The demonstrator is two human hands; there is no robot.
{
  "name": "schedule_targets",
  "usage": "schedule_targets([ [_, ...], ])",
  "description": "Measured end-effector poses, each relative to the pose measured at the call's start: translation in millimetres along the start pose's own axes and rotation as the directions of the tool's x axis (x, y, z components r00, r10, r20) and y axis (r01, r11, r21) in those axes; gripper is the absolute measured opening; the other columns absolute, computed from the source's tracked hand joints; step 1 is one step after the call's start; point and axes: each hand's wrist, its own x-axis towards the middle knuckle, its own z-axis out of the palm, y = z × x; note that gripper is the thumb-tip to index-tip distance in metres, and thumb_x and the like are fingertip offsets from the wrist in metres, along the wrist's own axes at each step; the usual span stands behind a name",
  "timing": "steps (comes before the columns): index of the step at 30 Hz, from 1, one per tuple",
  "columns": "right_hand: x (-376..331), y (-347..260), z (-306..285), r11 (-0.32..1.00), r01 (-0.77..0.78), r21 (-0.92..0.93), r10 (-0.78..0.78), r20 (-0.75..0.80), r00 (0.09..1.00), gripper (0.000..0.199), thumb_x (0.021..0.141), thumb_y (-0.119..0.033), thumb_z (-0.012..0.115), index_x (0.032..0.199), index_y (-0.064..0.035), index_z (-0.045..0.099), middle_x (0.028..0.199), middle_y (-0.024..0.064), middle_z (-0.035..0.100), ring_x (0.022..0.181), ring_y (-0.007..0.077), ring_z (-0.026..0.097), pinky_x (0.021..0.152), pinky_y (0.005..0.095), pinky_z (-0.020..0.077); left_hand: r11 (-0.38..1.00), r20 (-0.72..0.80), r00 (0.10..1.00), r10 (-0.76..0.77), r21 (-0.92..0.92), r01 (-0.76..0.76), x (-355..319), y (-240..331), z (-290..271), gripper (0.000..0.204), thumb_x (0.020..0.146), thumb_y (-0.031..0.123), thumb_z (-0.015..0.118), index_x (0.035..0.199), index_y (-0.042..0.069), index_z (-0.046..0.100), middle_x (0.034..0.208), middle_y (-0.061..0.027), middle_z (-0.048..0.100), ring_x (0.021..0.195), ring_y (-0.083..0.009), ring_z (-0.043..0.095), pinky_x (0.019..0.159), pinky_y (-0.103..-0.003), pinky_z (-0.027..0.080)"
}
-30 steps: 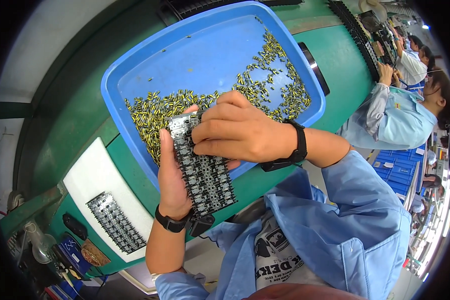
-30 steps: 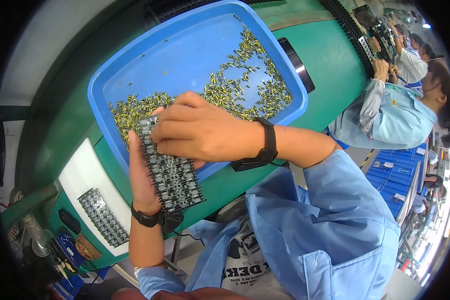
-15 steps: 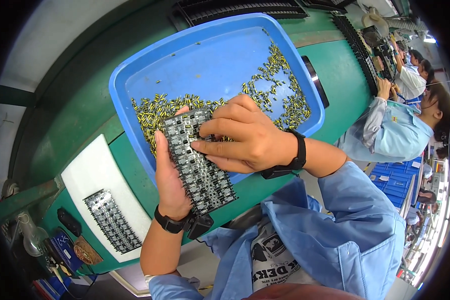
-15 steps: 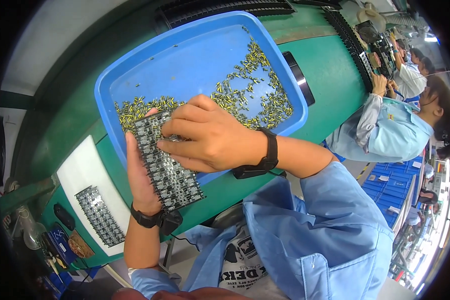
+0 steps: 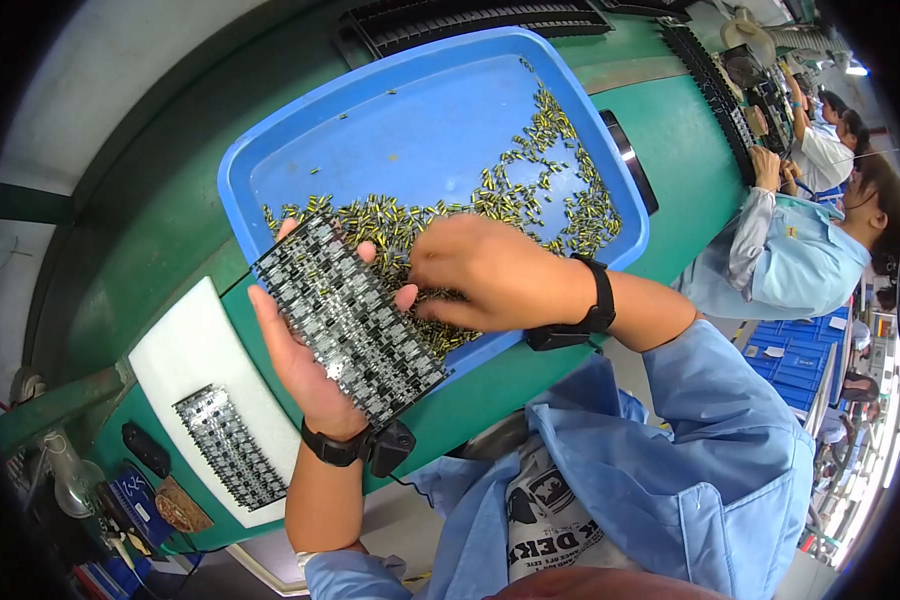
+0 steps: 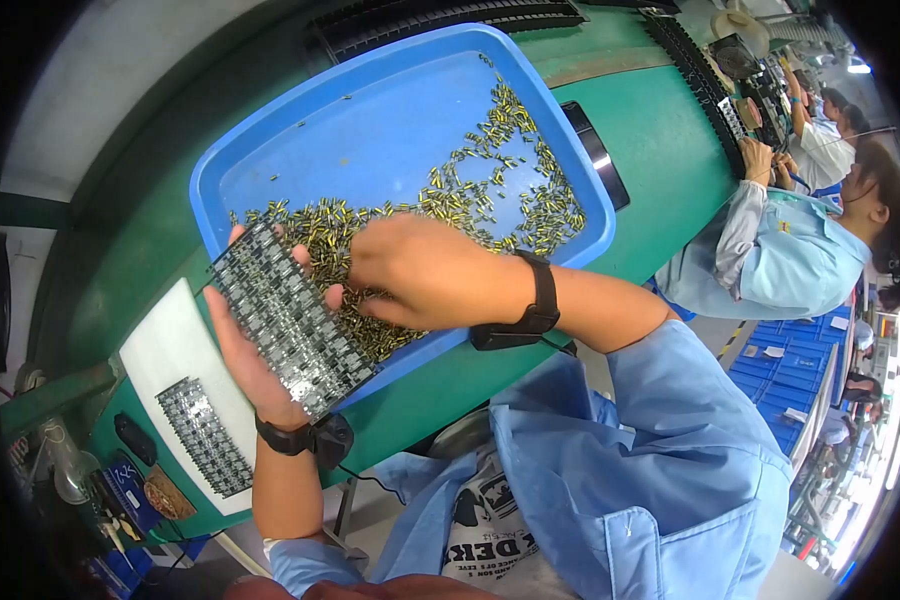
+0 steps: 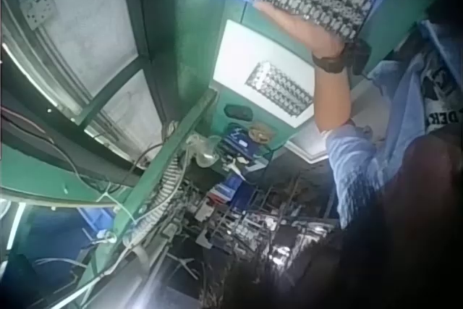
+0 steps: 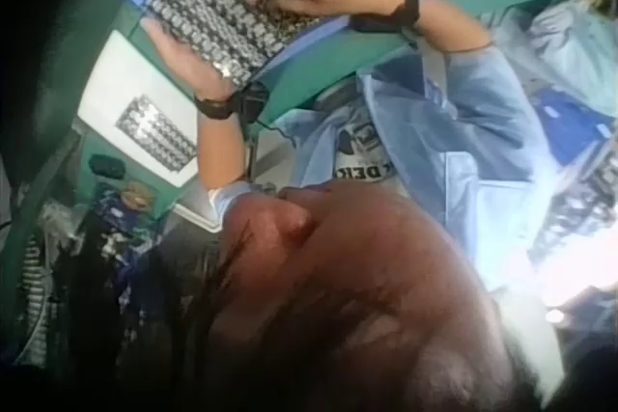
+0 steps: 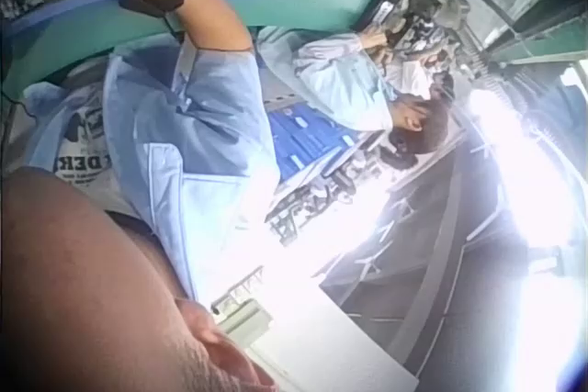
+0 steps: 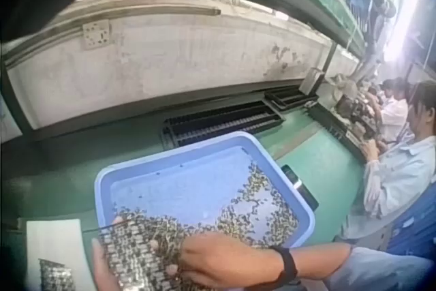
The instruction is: The person picks up a circuit board and inserts small electronic components into it by hand from a blue tray. After filling the board, the person sets it down on a white pad and picks up another to repeat the process.
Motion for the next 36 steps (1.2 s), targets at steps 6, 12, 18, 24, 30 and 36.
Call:
schedule_targets([
  [6,-7,8,16,0.993,0.094,-0.074,-0.073,0.239,0.968,0.022,0.086,-0.02,0.085,0.093,-0.0071,0.069,0.098,0.0087,0.061,0.096,0.0342,0.064,0.083,0.0481,0.0519,0.998,-0.052,0.999,0.001,0.055,0.002,-2,0,-5,0.063,0.118,0.056,0.028,0.165,0.016,0.039,0.139,-0.0147,0.066,0.122,-0.0335,0.07,0.087,-0.059,0.069],
  [12,-7,2,14,0.997,0.072,-0.009,-0.068,0.221,0.973,0.022,0.085,-0.02,0.083,0.089,-0.0066,0.067,0.098,0.0084,0.061,0.098,0.0333,0.063,0.084,0.0483,0.0516,0.999,-0.01,1.0,-0.024,0.022,0.024,-2,-1,-9,0.064,0.118,0.057,0.029,0.166,0.016,0.038,0.141,-0.0148,0.065,0.123,-0.0341,0.07,0.088,-0.059,0.069],
  [18,-2,-7,12,0.997,0.077,-0.005,-0.074,0.243,0.967,0.019,0.086,-0.017,0.081,0.085,-0.0059,0.066,0.095,0.008,0.061,0.097,0.0324,0.063,0.084,0.0483,0.0515,0.999,-0.007,0.999,-0.033,0.019,0.033,-2,0,-9,0.065,0.117,0.058,0.029,0.166,0.016,0.038,0.143,-0.0149,0.064,0.123,-0.0347,0.07,0.088,-0.059,0.069],
  [24,-7,-2,21,0.997,0.076,0.003,-0.076,0.189,0.979,0.015,0.088,-0.019,0.081,0.083,-0.0067,0.074,0.087,0.006,0.064,0.092,0.0314,0.066,0.08,0.0468,0.0521,0.999,-0.009,1.0,-0.015,0.036,0.015,-2,-1,-9,0.065,0.118,0.058,0.029,0.166,0.015,0.038,0.141,-0.0157,0.065,0.122,-0.0343,0.071,0.088,-0.059,0.069],
  [30,0,-7,10,0.94,-0.157,0.303,0.158,0.024,0.987,0.007,0.093,-0.009,0.081,0.097,-0.0048,0.078,0.094,0.0065,0.075,0.084,0.0237,0.071,0.072,0.036,0.0546,1.0,-0.033,0.999,-0.009,0.022,0.009,-2,-1,-8,0.066,0.117,0.059,0.028,0.166,0.014,0.038,0.134,-0.0187,0.069,0.116,-0.0342,0.073,0.086,-0.054,0.069],
  [36,1,-10,4,0.813,-0.284,0.509,0.315,0.026,0.949,0.005,0.095,-0.005,0.08,0.1,-0.0045,0.079,0.095,0.003,0.076,0.082,0.0112,0.07,0.07,0.0283,0.0518,0.998,-0.042,0.998,-0.036,0.052,0.039,-4,1,-1,0.065,0.117,0.058,0.027,0.166,0.016,0.039,0.128,-0.0222,0.072,0.108,-0.0329,0.075,0.085,-0.052,0.069],
])
